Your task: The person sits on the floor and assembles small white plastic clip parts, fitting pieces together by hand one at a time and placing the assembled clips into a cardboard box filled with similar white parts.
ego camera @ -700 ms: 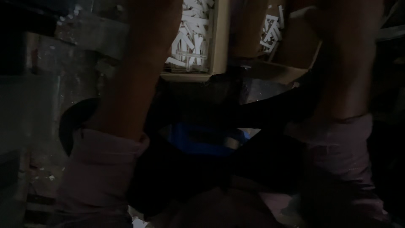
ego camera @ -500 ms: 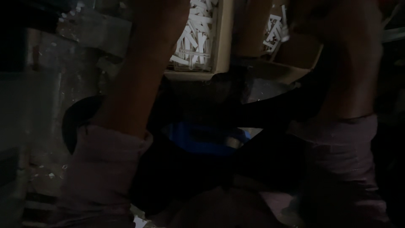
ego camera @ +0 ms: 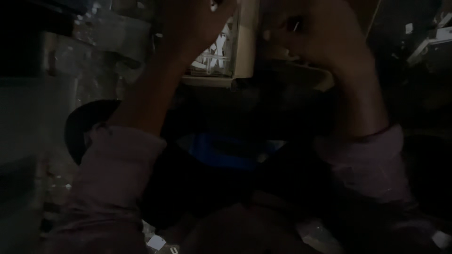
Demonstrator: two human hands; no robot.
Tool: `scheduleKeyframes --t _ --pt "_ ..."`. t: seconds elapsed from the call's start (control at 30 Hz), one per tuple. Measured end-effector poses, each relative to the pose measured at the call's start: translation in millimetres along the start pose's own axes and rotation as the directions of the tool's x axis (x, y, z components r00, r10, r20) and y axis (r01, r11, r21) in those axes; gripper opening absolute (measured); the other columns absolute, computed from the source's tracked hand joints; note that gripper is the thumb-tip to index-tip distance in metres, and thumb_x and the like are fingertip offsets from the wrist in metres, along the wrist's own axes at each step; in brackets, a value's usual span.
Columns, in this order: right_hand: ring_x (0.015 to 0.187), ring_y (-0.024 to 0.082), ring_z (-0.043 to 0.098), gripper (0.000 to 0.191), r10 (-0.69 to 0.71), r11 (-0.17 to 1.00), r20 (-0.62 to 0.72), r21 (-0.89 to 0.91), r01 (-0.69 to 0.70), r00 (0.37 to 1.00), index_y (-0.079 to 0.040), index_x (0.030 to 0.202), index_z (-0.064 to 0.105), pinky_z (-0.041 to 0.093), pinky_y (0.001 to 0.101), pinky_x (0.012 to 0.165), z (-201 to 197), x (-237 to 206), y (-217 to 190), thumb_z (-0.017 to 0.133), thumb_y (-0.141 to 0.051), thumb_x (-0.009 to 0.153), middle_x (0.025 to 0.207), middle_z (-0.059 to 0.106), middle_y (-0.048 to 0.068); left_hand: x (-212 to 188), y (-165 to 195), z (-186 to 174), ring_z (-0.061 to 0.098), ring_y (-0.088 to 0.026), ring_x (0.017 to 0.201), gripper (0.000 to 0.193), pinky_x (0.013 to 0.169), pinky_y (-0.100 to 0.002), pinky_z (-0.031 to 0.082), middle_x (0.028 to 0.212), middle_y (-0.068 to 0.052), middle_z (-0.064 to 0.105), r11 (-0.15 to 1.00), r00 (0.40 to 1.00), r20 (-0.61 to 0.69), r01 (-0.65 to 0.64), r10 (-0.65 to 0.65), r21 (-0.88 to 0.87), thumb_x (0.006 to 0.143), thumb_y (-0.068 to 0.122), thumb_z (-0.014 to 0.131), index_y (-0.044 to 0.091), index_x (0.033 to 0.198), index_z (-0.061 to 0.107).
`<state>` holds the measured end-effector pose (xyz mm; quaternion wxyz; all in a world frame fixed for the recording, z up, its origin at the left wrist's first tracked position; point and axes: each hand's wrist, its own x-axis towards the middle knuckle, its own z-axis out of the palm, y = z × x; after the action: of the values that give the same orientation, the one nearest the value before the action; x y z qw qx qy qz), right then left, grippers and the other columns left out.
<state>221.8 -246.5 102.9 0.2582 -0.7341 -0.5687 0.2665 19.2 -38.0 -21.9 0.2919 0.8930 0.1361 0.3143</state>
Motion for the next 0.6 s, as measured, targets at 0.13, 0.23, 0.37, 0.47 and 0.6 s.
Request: scheduleKeyframes --t 0.13,0.23,0.37,0.47,0.6 --pt "0.079 0.027 0.073 0.037 -0.207 0.971 -0.097 -0.138 0.193 0.974 -0.002 0.129 0.073 0.06 0.0401 0.064 -7 2 11 0.08 -0.033 0.109 0.099 0.073 0.018 7 -15 24 0.059 -0.022 0.062 0.012 0.054 -0.043 0.046 0.074 -0.009 0.062 0.997 0.958 0.288 -0.006 -0.015 0.074 0.102 0.016 0.073 0.007 0.095 0.068" --pt "0.081 0.025 0.074 0.028 -0.365 0.924 -0.128 -0.169 0.342 0.922 -0.004 0.12 0.076 0.059 0.0381 0.066 -11 15 4 0.076 -0.03 0.111 0.099 0.075 0.014 18 -38 29 0.043 -0.034 0.049 0.018 0.048 -0.052 0.037 0.067 -0.015 0.049 0.917 0.886 0.305 0.253 -0.348 0.31 0.097 0.001 0.062 0.01 0.11 0.069" --pt "0.064 0.023 0.071 0.032 0.086 0.992 0.033 -0.098 -0.082 0.996 -0.017 0.116 0.079 0.057 0.0382 0.062 -9 24 3 0.074 -0.045 0.102 0.082 0.074 0.01 24 -50 30 0.045 -0.029 0.051 0.031 0.051 -0.049 0.04 0.062 -0.02 0.042 0.876 0.944 0.191 0.158 -0.27 0.456 0.101 0.002 0.066 0.002 0.07 0.061" --pt "0.067 0.025 0.072 0.036 0.077 0.98 0.024 -0.186 -0.071 0.997 -0.018 0.118 0.08 0.057 0.0407 0.063 4 7 18 0.077 -0.05 0.101 0.085 0.076 0.01 11 -36 60 0.054 -0.029 0.055 0.03 0.057 -0.048 0.049 0.065 -0.02 0.052 0.844 0.962 0.166 0.099 -0.217 0.527 0.1 0.002 0.066 0.004 0.071 0.067" --pt "0.08 0.025 0.076 0.035 -0.135 0.978 -0.077 -0.171 0.12 0.988 -0.012 0.109 0.08 0.059 0.0406 0.071 19 -6 38 0.081 -0.045 0.101 0.096 0.078 0.01 10 -31 75 0.067 -0.033 0.086 0.015 0.089 -0.052 0.055 0.086 -0.017 0.071 0.756 0.963 0.246 -0.078 -0.113 0.651 0.095 0.007 0.066 0.008 0.085 0.078"
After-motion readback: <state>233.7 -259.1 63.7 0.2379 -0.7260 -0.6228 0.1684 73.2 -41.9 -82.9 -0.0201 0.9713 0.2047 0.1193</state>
